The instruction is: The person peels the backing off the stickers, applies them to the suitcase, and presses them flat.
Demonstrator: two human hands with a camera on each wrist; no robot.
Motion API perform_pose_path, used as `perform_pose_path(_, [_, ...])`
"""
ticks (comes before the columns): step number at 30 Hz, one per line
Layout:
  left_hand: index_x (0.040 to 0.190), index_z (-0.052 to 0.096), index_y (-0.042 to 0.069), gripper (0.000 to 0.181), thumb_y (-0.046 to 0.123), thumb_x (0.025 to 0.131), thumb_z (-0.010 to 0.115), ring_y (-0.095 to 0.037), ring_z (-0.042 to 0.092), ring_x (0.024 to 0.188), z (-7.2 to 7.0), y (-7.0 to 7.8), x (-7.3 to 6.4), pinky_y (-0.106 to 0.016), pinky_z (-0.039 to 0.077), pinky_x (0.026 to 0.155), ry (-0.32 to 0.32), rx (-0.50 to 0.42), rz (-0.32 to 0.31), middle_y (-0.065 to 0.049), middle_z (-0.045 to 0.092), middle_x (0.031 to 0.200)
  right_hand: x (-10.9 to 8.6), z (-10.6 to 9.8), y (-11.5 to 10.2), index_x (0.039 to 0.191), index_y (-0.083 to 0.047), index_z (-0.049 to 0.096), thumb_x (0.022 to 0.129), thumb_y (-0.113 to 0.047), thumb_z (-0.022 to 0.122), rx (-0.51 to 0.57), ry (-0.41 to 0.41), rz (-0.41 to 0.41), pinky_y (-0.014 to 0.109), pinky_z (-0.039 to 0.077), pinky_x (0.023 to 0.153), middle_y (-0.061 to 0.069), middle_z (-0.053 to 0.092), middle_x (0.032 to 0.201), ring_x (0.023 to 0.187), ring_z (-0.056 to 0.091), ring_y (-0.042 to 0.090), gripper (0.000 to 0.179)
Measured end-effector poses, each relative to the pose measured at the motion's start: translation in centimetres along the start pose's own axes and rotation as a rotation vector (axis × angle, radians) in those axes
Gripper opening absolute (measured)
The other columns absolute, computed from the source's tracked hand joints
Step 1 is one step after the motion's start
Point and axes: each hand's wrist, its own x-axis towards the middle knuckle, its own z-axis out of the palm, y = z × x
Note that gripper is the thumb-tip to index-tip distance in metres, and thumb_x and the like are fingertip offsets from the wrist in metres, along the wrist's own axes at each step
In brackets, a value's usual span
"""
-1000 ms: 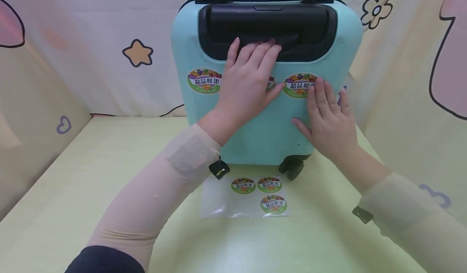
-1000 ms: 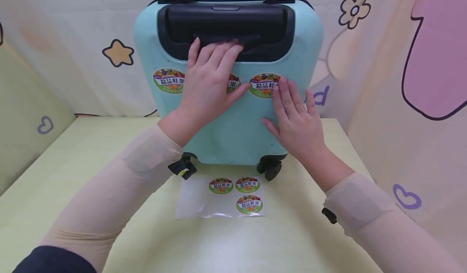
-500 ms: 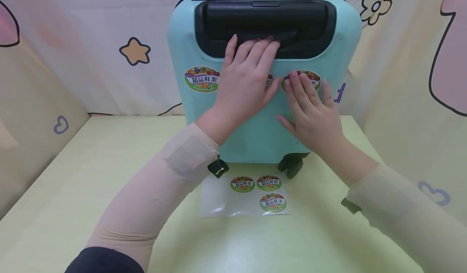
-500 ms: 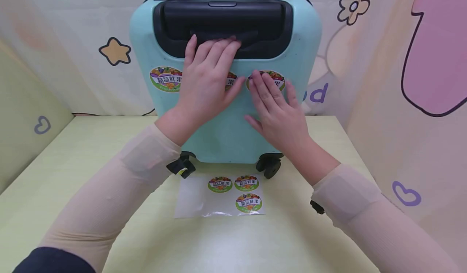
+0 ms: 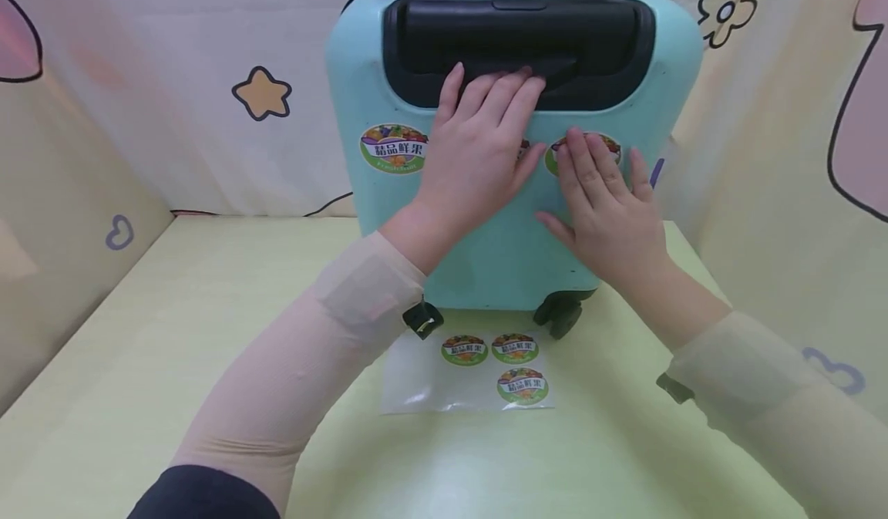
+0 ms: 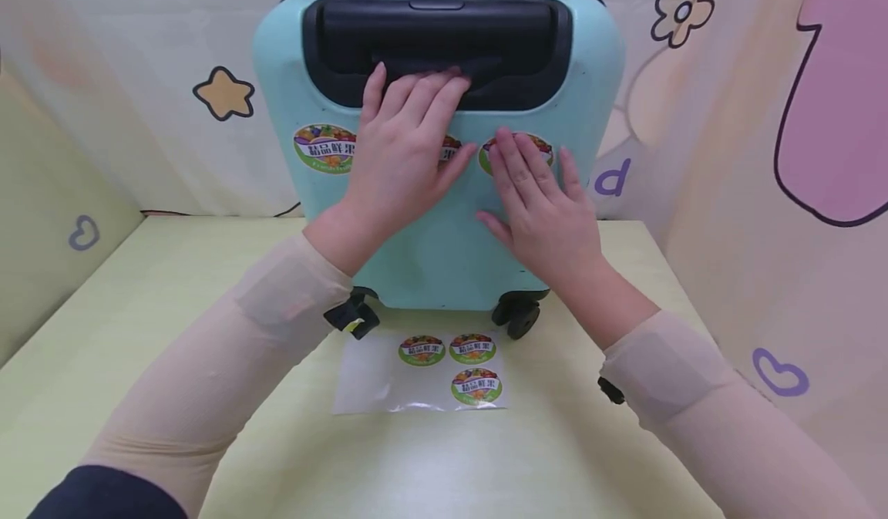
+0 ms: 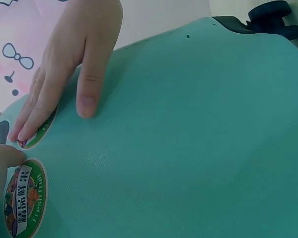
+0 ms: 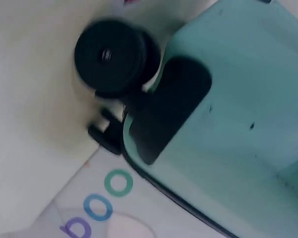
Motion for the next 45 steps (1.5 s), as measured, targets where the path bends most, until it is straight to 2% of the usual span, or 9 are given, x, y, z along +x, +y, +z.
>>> perform_pose_path(5, [0.133, 0.050, 0.009, 0.050, 0.038, 0.093, 0.050, -0.022, 0.040, 0.124, 0.0, 0.2, 0.1, -0.040, 0.001, 0.112, -0.031, 0.003, -0.015, -0.005, 0.050, 0.135, -0.4, 0.0, 0.5, 0.150, -0.011, 0.017, 0.096, -0.049, 0.038, 0.021, -0.013, 0.022, 0.047, 0.010, 0.110, -0.002, 0.009, 0.156, 0.141, 0.010, 0.017, 0.069])
perform_pose_path(12, [0.134, 0.049, 0.009, 0.051, 0.039, 0.093, 0.051, -0.022, 0.039, 0.125, -0.1, 0.2, 0.1, -0.039, 0.001, 0.112, -0.037, -0.001, -0.020, -0.005, 0.049, 0.136, -0.8, 0.0, 1.2, 0.147, -0.009, 0.027, 0.096, -0.049, 0.039, -0.008, 0.052, 0.044, 0.047, 0.012, 0.109, 0.001, 0.019, 0.154, 0.140, 0.017, 0.018, 0.066])
perform_pose_path(17, [0.134, 0.049, 0.010, 0.051, 0.040, 0.093, 0.050, -0.022, 0.039, 0.125, -0.1, 0.2, 0.2, -0.039, 0.000, 0.112, -0.043, 0.000, -0.022, -0.005, 0.049, 0.136, -0.9, 0.2, 1.6, 0.150, -0.014, 0.018, 0.095, -0.050, 0.041, 0.022, 0.064, 0.042, 0.046, 0.010, 0.110, -0.001, 0.015, 0.155, 0.140, 0.015, 0.016, 0.069])
perform_pose_path(27, [0.133, 0.050, 0.009, 0.050, 0.039, 0.093, 0.050, -0.022, 0.039, 0.124, -0.1, 0.1, 0.4, -0.038, -0.002, 0.112, -0.013, -0.011, -0.009, -0.005, 0.049, 0.136, -1.4, -0.2, 1.8, 0.150, -0.014, 0.016, 0.094, -0.053, 0.038, 0.026, 0.038, 0.080, 0.045, 0.008, 0.110, 0.000, 0.014, 0.155, 0.141, 0.013, 0.018, 0.072])
perform_pose_path(35, [0.136, 0.047, 0.010, 0.052, 0.039, 0.093, 0.050, -0.021, 0.037, 0.128, -0.2, -0.2, 0.3, -0.038, -0.001, 0.112, -0.048, -0.003, -0.004, -0.005, 0.046, 0.139, -2.0, 0.1, 1.9, 0.151, -0.015, 0.013, 0.094, -0.056, 0.034, 0.023, 0.037, 0.106, 0.045, 0.008, 0.111, 0.000, 0.013, 0.155, 0.141, 0.012, 0.017, 0.073])
perform_pose_path(38, [0.138, 0.045, 0.010, 0.053, 0.038, 0.093, 0.052, -0.021, 0.031, 0.133, -0.3, -0.5, -0.2, -0.037, -0.004, 0.111, -0.050, -0.054, 0.023, -0.006, 0.041, 0.143, -2.2, 0.1, 1.7, 0.151, -0.015, 0.012, 0.094, -0.056, 0.035, 0.030, 0.026, 0.115, 0.045, 0.008, 0.111, 0.000, 0.012, 0.155, 0.141, 0.011, 0.017, 0.073])
perform_pose_path(41, [0.136, 0.048, 0.009, 0.052, 0.035, 0.092, 0.055, -0.021, 0.025, 0.137, -0.3, -0.6, -1.6, -0.038, -0.001, 0.111, -0.030, -0.164, 0.062, -0.009, 0.037, 0.146, -2.5, 0.0, 1.4, 0.151, -0.013, 0.012, 0.094, -0.055, 0.036, 0.035, 0.009, 0.126, 0.046, 0.008, 0.111, 0.002, 0.011, 0.156, 0.141, 0.011, 0.019, 0.074])
perform_pose_path(43, [0.131, 0.053, 0.007, 0.047, 0.031, 0.090, 0.059, -0.023, 0.027, 0.137, -0.2, -0.5, -2.9, -0.038, 0.006, 0.112, 0.014, -0.266, 0.101, -0.013, 0.038, 0.144, -2.7, -0.2, 1.2, 0.150, -0.012, 0.012, 0.094, -0.055, 0.037, 0.039, 0.003, 0.135, 0.047, 0.008, 0.111, 0.003, 0.011, 0.156, 0.141, 0.011, 0.019, 0.075])
perform_pose_path(45, [0.122, 0.058, 0.004, 0.041, 0.025, 0.088, 0.063, -0.025, 0.035, 0.132, 0.0, -0.4, -4.2, -0.037, 0.017, 0.110, 0.066, -0.354, 0.153, -0.016, 0.043, 0.140, -3.0, -0.3, 1.0, 0.151, -0.012, 0.011, 0.095, -0.054, 0.037, 0.050, -0.003, 0.131, 0.046, 0.007, 0.111, 0.003, 0.009, 0.156, 0.141, 0.010, 0.019, 0.075])
